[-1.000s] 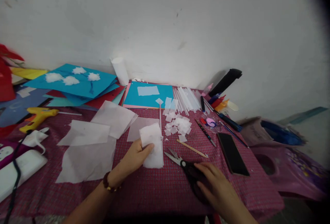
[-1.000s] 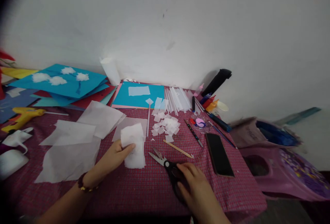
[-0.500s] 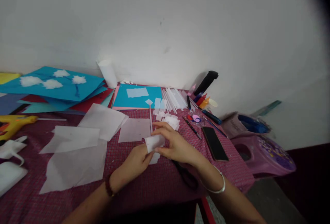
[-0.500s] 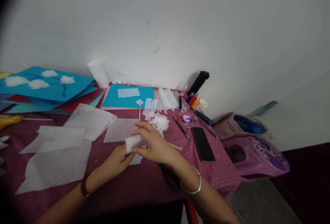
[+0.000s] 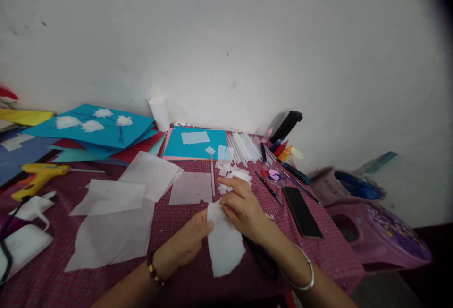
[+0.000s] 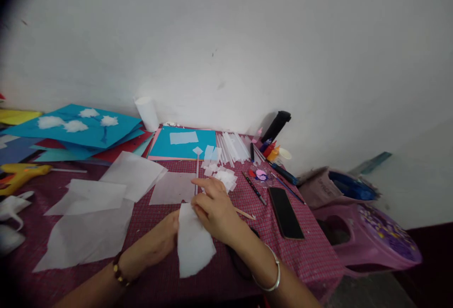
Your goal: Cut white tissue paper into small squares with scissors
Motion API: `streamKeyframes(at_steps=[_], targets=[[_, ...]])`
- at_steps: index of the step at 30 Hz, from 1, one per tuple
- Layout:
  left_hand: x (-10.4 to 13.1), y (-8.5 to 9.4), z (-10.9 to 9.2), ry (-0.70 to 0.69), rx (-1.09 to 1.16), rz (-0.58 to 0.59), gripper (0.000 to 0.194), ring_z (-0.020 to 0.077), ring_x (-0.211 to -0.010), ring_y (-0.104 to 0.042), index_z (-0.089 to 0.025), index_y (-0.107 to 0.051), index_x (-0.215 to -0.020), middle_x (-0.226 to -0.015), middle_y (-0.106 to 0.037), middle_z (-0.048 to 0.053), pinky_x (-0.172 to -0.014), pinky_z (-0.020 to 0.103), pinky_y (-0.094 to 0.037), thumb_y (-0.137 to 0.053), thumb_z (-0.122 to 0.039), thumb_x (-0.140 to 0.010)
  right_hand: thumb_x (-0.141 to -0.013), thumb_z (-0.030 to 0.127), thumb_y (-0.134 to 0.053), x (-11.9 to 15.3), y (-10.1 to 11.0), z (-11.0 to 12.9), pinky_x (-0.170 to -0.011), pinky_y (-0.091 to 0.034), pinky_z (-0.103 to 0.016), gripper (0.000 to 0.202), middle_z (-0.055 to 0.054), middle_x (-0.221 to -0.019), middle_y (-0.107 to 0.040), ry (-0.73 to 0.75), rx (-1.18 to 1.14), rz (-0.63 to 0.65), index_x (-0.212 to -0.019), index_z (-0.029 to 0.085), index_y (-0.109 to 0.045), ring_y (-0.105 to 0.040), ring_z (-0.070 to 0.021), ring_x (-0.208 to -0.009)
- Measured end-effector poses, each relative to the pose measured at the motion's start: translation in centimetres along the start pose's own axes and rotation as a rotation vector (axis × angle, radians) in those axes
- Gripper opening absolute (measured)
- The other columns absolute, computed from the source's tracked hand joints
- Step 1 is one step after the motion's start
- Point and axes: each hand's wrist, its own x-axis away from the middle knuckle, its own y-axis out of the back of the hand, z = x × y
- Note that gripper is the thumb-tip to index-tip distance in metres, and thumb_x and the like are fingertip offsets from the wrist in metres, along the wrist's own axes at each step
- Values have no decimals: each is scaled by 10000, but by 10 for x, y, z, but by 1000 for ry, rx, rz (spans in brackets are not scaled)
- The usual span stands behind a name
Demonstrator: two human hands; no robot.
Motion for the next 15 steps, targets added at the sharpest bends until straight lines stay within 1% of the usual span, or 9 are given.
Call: streamKeyframes(at_steps=[2,3,4,5,8,10,12,13,15], targets=[[3,-3,-6,23,99,5,565,238,-839,-607,-150,-664,-944,-915,-672,107,-739,359,-473,-474,-664,-805,-843,65,-516,0,3,5,-1029,-359,-502,169,-93,-1247,-558,35,-21,-16,-875,225,-555,-516,-220,-1152],[4,-4,-8,36,121,-13,603,237,-831,-609,-145,-671,-934,-901,-673,110,-731,356,-473,-422,-682,-820,-842,63,-518,1,5,8,-1032,-359,-498,171,-88,-1244,-561,49,-36,-9,-878,225,-555,-519,-217,-1146],[5,-5,-10,45,136,-33,593,228,-812,-611,-140,-674,-932,-883,-674,104,-721,345,-472,-431,-670,-823,-842,62,-523,1,7,11,-1035,-358,-493,168,-83,-1239,-565,62,-51,1,-876,223,-555,-523,-215,-1140],[6,-5,-12,54,151,-52,535,213,-791,-612,-135,-677,-927,-862,-676,93,-717,329,-469,-495,-626,-817,-844,62,-527,2,9,15,-1035,-359,-485,163,-78,-1231,-571,76,-66,9,-869,221,-556,-528,-212,-1130],[8,-7,-12,96,160,-119,301,153,-703,-607,-122,-681,-895,-793,-679,53,-691,273,-457,-701,-387,-752,-857,62,-526,5,13,28,-1021,-366,-460,156,-64,-1175,-611,116,-121,40,-863,215,-556,-556,-200,-1078],[10,-5,-13,131,131,-194,265,128,-632,-598,-114,-680,-872,-746,-682,37,-636,247,-448,-748,-313,-710,-862,60,-521,10,14,34,-971,-400,-427,157,-51,-1085,-651,121,-178,55,-875,214,-553,-585,-188,-1008],[13,2,-17,155,59,-292,285,124,-574,-589,-113,-670,-823,-693,-680,27,-583,237,-442,-769,-333,-670,-856,60,-518,15,14,38,-855,-452,-364,160,-33,-952,-677,57,-245,41,-882,214,-553,-609,-174,-898],[16,8,-22,163,8,-345,297,130,-561,-590,-117,-660,-791,-671,-679,25,-569,239,-444,-771,-356,-653,-851,63,-517,18,13,38,-773,-466,-325,157,-19,-872,-674,-13,-279,22,-869,214,-555,-612,-162,-820],[24,26,-36,208,-126,-438,306,136,-536,-583,-131,-638,-754,-644,-672,22,-535,239,-442,-752,-393,-647,-841,85,-523,23,10,35,-633,-452,-265,137,5,-742,-634,-216,-354,-28,-817,215,-559,-587,-141,-687]])
